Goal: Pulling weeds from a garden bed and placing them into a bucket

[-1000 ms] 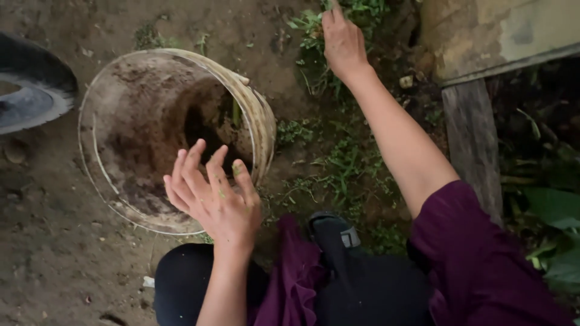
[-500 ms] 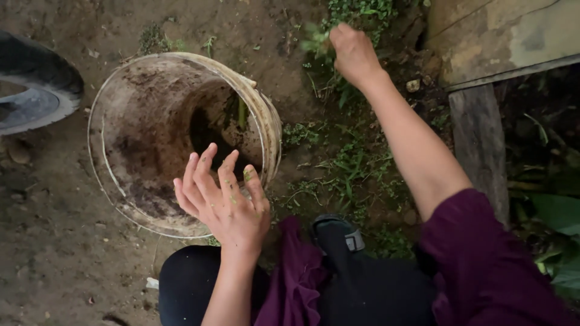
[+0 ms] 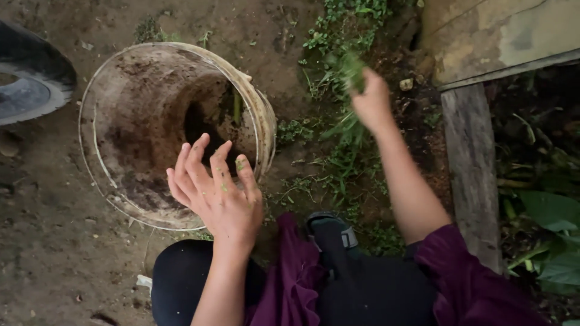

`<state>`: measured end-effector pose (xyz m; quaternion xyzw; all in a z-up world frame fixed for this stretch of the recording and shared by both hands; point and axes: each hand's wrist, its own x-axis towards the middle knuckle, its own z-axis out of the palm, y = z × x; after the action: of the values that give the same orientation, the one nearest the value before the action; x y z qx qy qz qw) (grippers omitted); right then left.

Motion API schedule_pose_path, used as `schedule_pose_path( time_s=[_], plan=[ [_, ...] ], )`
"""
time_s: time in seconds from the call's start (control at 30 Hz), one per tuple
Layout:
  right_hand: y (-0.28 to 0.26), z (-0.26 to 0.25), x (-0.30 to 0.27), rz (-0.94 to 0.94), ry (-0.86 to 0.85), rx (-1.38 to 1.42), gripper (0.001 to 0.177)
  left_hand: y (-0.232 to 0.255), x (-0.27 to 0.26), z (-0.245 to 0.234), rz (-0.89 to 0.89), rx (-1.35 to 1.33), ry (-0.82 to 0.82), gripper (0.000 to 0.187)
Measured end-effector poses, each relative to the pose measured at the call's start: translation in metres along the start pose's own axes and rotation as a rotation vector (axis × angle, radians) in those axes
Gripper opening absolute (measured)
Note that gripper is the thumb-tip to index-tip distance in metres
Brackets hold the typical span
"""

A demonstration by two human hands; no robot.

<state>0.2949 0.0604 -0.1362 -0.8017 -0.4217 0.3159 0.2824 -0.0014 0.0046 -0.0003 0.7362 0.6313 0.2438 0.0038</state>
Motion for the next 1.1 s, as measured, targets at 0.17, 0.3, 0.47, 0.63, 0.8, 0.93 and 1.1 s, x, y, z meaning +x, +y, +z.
schedule_pose_path(
  time_s=[0.17, 0.3, 0.47, 0.63, 0.8, 0.93, 1.1],
  plan=[
    [0.024, 0.051, 0.011, -0.079, 0.006, -0.799, 0.052, 0.001, 0.001, -0.001, 0.006, -0.003, 0.005, 0.017],
    [0.049, 0.083, 0.036, -0.052, 0.113, -0.938, 0.091, 0.0, -0.001, 0.001, -0.022, 0.002, 0.001, 0.019],
    [0.039, 0.072, 0.039, 0.008, 0.011, -0.693, 0.035, 0.002, 0.0, -0.001, 0.003, 0.002, 0.013, 0.019],
    [0.038, 0.057, 0.035, 0.04, -0.089, -0.486, 0.032, 0.0, -0.001, 0.0, -0.005, -0.007, 0.021, 0.021],
    [0.02, 0.043, 0.006, 0.111, -0.23, -0.256, 0.04, 0.0, -0.001, 0.0, -0.026, -0.023, 0.012, 0.019],
    [0.049, 0.036, 0.016, -0.113, 0.131, -0.09, 0.017, -0.001, -0.002, 0.0, -0.012, -0.013, 0.025, 0.019],
    [0.035, 0.04, 0.028, 0.186, -0.271, -0.479, 0.067, 0.0, -0.001, -0.002, 0.001, -0.026, 0.014, 0.018]
  ],
)
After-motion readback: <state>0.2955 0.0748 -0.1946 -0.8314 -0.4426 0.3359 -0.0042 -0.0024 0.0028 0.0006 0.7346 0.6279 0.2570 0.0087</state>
